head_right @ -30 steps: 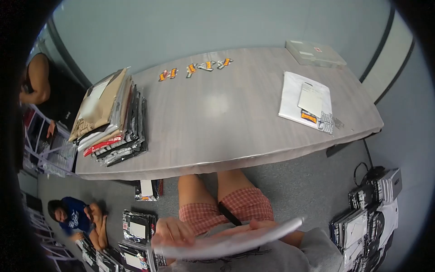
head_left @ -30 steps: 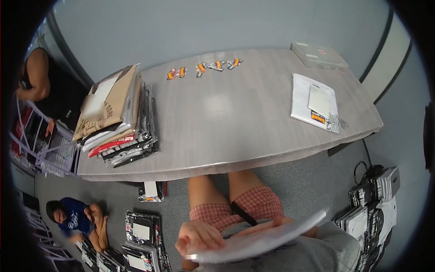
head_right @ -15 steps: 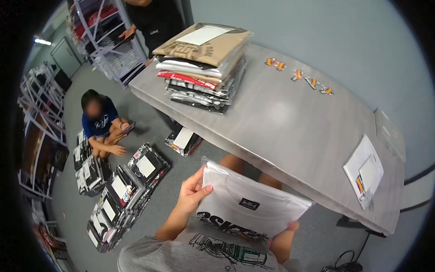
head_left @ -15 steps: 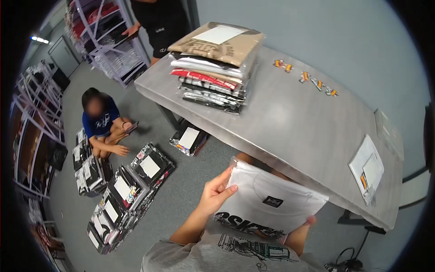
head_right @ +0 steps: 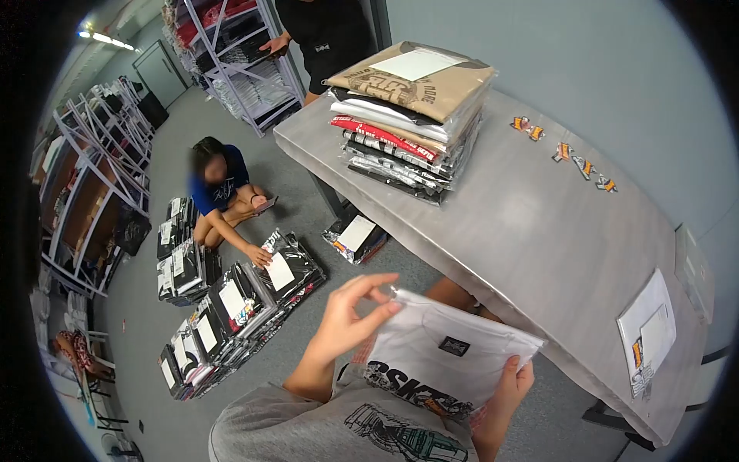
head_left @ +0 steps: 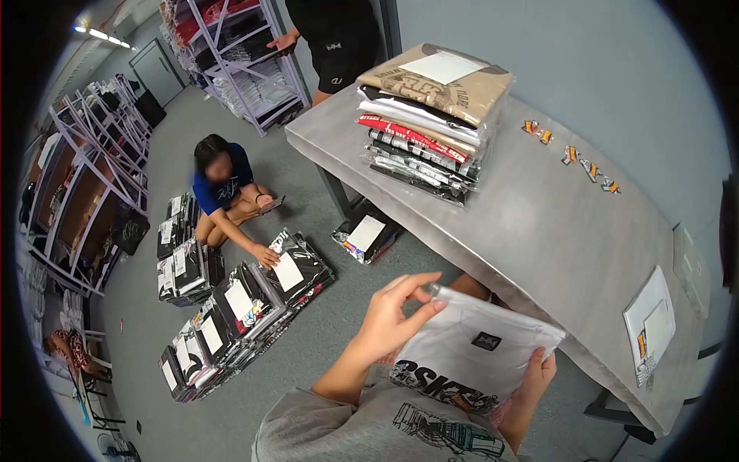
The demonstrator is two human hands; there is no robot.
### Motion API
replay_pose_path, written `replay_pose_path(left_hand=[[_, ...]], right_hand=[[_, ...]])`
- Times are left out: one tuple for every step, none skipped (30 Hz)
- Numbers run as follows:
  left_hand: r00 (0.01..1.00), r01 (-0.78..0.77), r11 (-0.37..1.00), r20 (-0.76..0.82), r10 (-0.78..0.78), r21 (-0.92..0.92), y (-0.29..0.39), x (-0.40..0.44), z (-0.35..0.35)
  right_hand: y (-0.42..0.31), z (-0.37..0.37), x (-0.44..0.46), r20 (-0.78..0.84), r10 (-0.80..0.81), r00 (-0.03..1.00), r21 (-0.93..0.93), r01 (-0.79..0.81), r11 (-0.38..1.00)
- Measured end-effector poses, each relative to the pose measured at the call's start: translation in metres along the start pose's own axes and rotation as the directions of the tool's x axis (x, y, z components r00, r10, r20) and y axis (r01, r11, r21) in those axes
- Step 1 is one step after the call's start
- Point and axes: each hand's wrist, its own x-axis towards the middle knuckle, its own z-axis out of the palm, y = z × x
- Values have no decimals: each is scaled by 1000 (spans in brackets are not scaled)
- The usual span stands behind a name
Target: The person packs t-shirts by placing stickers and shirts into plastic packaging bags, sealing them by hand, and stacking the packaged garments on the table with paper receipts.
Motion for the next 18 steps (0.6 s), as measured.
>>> replay_pose_path(left_hand=[[1000, 1, 1000, -5, -1, 3, 11, 3, -7], [986, -163, 979, -45, 159, -119, 23, 7, -17], [944, -328, 918, -103, 312, -225, 35, 8, -25], [858, -512, 787, -240, 453, -345, 49, 5, -24], [713, -686, 448, -409, 569, -573, 58, 7, -15], [680, -726, 322, -567, 465, -607, 95, 3, -5], [637, -768, 187, -696, 333, -613, 126, 0, 0], [561, -602, -1, -424, 711, -799, 115, 3, -16], [575, -811, 349, -750, 328, -469, 164, -7, 13], [567, -817, 344, -752, 337, -463, 150, -4, 8], [458, -870, 129, -684, 568, -475, 125, 3, 0], [283, -855, -87, -600, 748, -512, 121, 16, -11], [-37, -888, -293, -578, 815, -355, 135, 39, 13], [-45, -885, -299, -574, 817, -356, 133, 39, 13], [58, -917, -197, -603, 796, -348, 126, 36, 13], [156, -935, -92, -631, 760, -342, 117, 32, 14], [250, -940, 16, -659, 710, -340, 106, 29, 14], [339, -931, 127, -684, 646, -341, 96, 26, 13]], right_hand=[[4, -6, 2, -7, -9, 1000, 57, 10, 998], [6, -12, 4, 2, -10, 1000, 61, 10, 998], [8, -19, 5, -15, -23, 1000, 108, 25, 994], [9, -24, 6, -31, -33, 999, 155, 37, 987], [3, -28, 6, 0, -12, 1000, 82, 12, 997], [-13, -14, 4, 12, -18, 1000, 98, 16, 995], [-32, 6, -1, -51, 53, 997, 311, -34, 950], [-43, 19, -3, -96, 138, 986, 510, -70, 857], [-42, 13, 2, -88, 134, 987, 517, -70, 853], [-41, -2, 13, -30, 141, 990, 586, -96, 805], [-39, -15, 23, 27, 141, 990, 649, -124, 751], [-38, -22, 31, 30, 133, 991, 654, -120, 747], [-36, -28, 37, -88, 135, 987, 656, -44, 753], [-35, -35, 44, -205, 136, 969, 650, 31, 759], [-28, -43, 53, -358, 119, 926, 661, 162, 733], [-18, -46, 59, -357, 113, 927, 666, 167, 727], [-6, -49, 64, -418, 74, 905, 682, 259, 684], [0, -50, 68, -478, 43, 877, 691, 346, 635]])
